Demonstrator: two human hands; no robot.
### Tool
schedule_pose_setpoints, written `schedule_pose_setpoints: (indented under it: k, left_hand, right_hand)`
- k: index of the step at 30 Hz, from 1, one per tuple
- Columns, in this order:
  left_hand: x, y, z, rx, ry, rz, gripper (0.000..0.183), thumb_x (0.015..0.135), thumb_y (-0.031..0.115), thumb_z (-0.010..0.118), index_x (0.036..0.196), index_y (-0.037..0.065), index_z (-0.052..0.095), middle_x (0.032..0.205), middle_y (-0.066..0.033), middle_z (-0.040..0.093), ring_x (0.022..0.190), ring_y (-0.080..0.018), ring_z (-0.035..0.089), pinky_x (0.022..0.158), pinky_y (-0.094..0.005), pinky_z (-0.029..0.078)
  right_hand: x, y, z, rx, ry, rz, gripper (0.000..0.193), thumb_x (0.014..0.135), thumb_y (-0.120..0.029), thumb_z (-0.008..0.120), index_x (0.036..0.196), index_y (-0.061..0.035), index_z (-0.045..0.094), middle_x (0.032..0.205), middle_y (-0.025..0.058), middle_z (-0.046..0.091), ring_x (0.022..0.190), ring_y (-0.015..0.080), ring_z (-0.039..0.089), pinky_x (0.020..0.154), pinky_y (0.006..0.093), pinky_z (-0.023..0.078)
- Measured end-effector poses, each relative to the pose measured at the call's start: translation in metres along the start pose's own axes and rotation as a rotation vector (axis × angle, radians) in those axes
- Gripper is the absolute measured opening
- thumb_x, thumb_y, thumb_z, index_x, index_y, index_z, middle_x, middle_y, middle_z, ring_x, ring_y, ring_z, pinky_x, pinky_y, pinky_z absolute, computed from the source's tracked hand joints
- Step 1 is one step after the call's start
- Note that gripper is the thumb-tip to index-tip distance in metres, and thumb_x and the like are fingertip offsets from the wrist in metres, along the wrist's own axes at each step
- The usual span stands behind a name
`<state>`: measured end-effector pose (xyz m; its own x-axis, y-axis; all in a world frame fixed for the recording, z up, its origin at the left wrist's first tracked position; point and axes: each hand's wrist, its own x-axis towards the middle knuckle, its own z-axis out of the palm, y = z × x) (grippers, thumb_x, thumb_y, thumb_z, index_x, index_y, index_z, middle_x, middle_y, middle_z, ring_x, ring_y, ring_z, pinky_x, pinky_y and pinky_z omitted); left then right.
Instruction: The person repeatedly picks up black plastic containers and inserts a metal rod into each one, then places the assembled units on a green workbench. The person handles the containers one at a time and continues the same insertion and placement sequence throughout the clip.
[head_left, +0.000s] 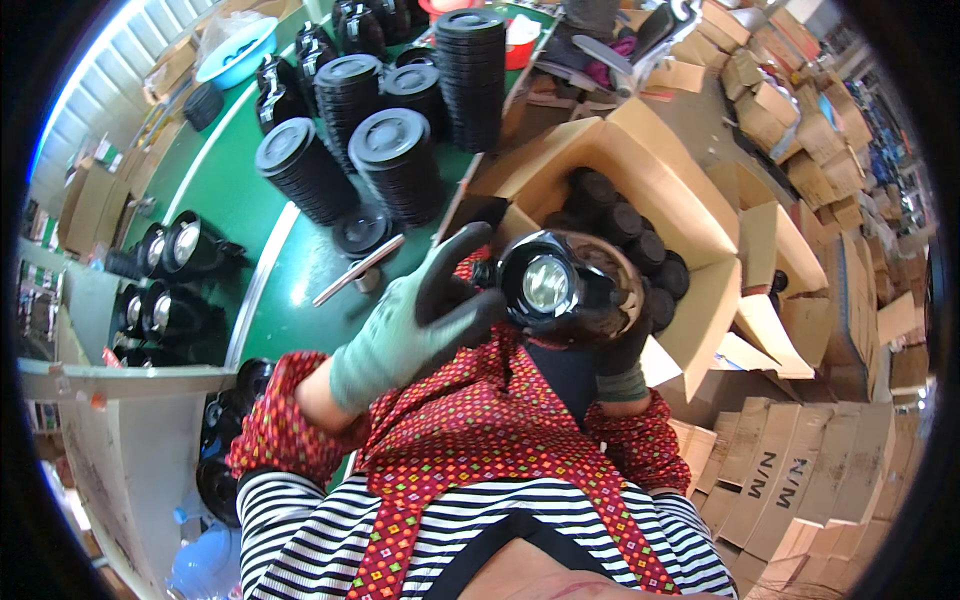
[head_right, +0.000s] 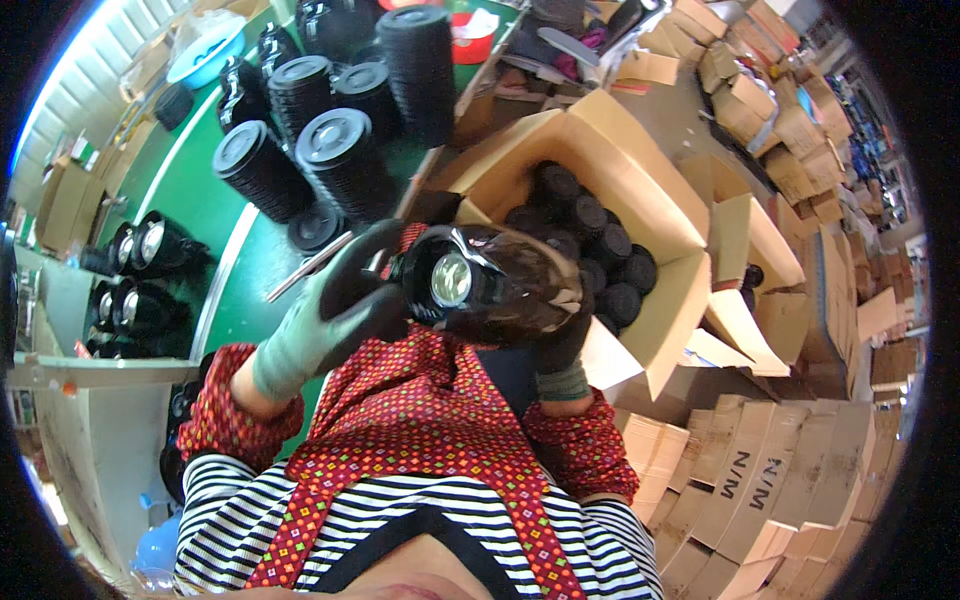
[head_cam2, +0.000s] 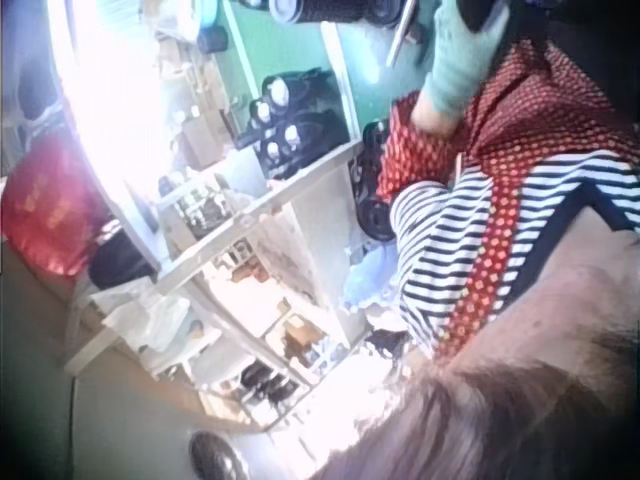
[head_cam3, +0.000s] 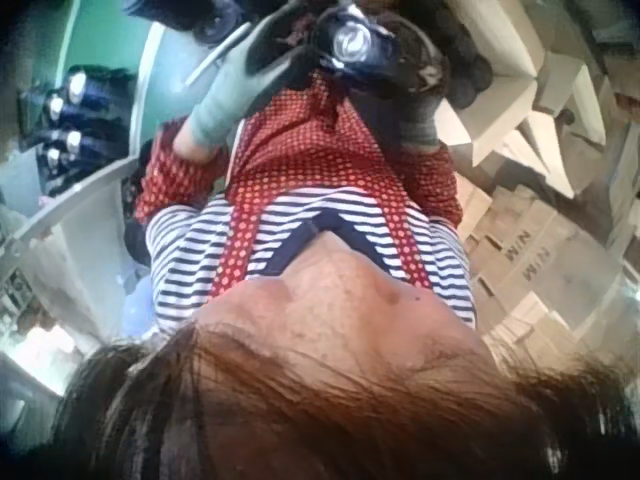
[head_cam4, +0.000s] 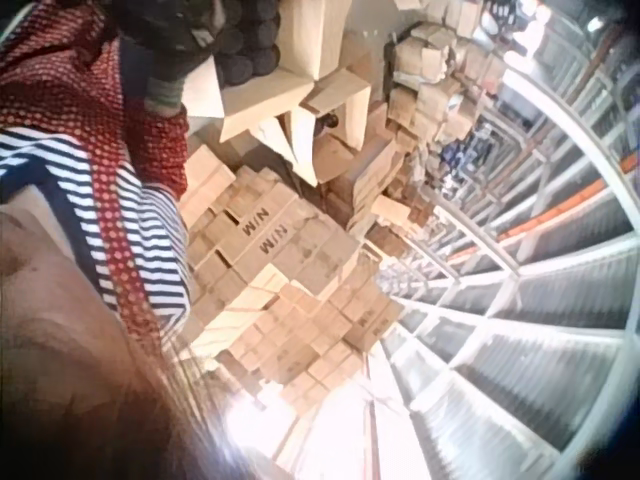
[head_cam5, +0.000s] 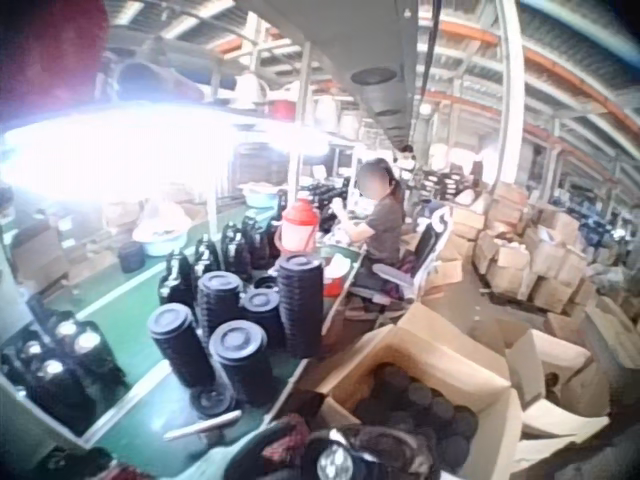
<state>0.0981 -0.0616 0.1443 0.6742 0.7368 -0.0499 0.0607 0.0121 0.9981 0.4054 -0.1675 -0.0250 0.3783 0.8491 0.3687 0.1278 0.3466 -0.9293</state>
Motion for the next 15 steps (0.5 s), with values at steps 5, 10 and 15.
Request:
schedule_pose_setpoints:
  k: [5,10,15]
  left_hand:
    - [-0.013,0.026,0.019,0.685,0.199,0.624,0.102,0.061,0.03,0.101,0.147,0.004,0.053,0.124,-0.0168,0.06,0.108,-0.0332,0.064,0.092,-0.044,0.055]
    - [-0.005,0.032,0.038,0.712,0.185,0.638,0.075,0.063,0.042,0.097,0.127,0.013,0.071,0.159,-0.0306,0.034,0.147,-0.0535,0.034,0.118,-0.0599,0.034]
    - [0.009,0.004,0.039,0.556,0.106,0.589,0.058,0.068,0.032,0.097,0.117,0.01,0.075,0.16,-0.0336,0.034,0.147,-0.0538,0.037,0.118,-0.0574,0.036]
  right_hand:
    - [0.001,0.008,0.0,-0.171,0.064,-0.031,0.054,0.096,-0.024,0.073,0.141,0.0009,0.057,0.139,0.0153,0.065,0.117,0.0249,0.069,0.103,0.0376,0.056]
    - [-0.01,0.02,-0.002,0.26,0.096,0.199,0.057,0.1,-0.028,0.067,0.147,0.0003,0.051,0.144,0.0166,0.061,0.125,0.0273,0.065,0.106,0.0417,0.056]
    - [-0.006,-0.037,0.019,0.561,-0.044,0.215,0.065,0.109,-0.05,0.039,0.154,-0.0036,0.043,0.153,0.0179,0.054,0.137,0.0323,0.056,0.115,0.0495,0.048]
